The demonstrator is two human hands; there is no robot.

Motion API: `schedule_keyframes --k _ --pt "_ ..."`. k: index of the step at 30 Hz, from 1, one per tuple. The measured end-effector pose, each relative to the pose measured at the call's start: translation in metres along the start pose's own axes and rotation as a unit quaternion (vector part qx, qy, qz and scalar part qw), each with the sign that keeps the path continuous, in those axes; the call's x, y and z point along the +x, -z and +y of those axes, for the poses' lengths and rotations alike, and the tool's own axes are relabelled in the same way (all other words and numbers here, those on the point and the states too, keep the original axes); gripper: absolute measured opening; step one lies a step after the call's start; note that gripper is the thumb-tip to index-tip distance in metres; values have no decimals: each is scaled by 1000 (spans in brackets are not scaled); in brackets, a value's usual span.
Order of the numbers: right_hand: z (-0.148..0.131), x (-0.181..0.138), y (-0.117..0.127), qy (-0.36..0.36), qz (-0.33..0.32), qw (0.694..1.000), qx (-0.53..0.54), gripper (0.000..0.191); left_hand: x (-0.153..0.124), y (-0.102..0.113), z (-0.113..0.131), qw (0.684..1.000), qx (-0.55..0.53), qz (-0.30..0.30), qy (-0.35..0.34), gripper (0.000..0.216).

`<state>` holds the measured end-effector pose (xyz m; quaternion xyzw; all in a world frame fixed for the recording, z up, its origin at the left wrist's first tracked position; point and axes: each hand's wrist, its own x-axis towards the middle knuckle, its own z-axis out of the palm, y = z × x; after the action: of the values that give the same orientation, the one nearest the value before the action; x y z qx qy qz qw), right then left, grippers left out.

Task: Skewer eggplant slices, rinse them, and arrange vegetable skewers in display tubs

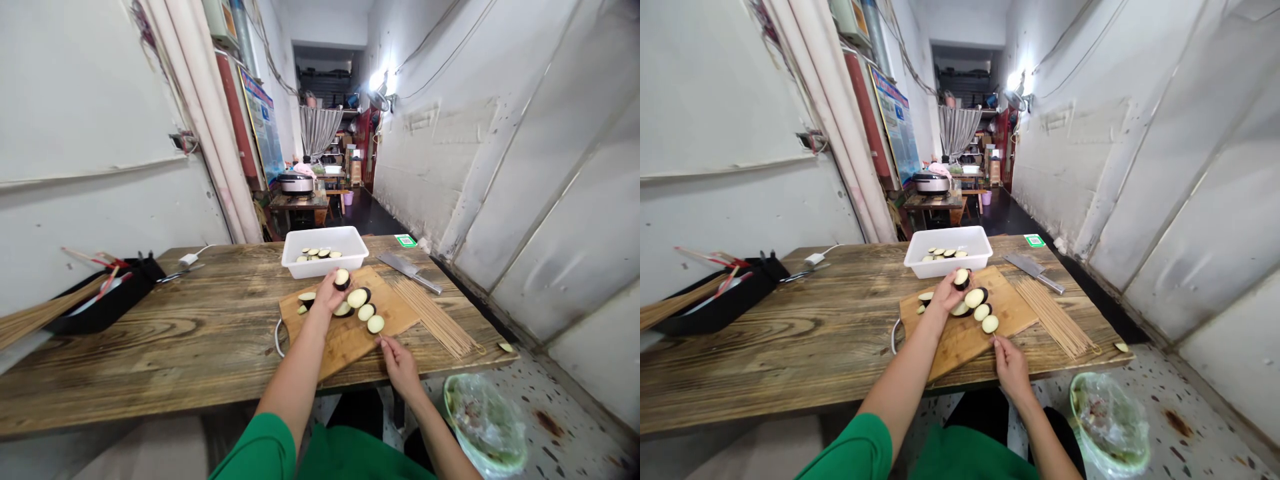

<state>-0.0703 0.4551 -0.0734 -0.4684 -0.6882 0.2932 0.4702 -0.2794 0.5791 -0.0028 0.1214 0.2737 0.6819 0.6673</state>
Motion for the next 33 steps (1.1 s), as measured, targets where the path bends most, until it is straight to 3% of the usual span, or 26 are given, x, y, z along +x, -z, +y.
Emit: schedule_keyframes --k 6,12,21,33 --pt "-1 0 0 -5 6 1000 4 47 -5 -4 2 999 -21 -28 25 32" --pt "-2 0 1 0 9 1000 7 48 -3 -2 2 999 -21 4 33 19" --pt "0 0 2 -4 -13 1000 4 47 3 3 0 1000 -16 23 10 13" --pt "3 1 3 -5 -35 999 -1 45 4 3 3 995 16 92 -32 11"
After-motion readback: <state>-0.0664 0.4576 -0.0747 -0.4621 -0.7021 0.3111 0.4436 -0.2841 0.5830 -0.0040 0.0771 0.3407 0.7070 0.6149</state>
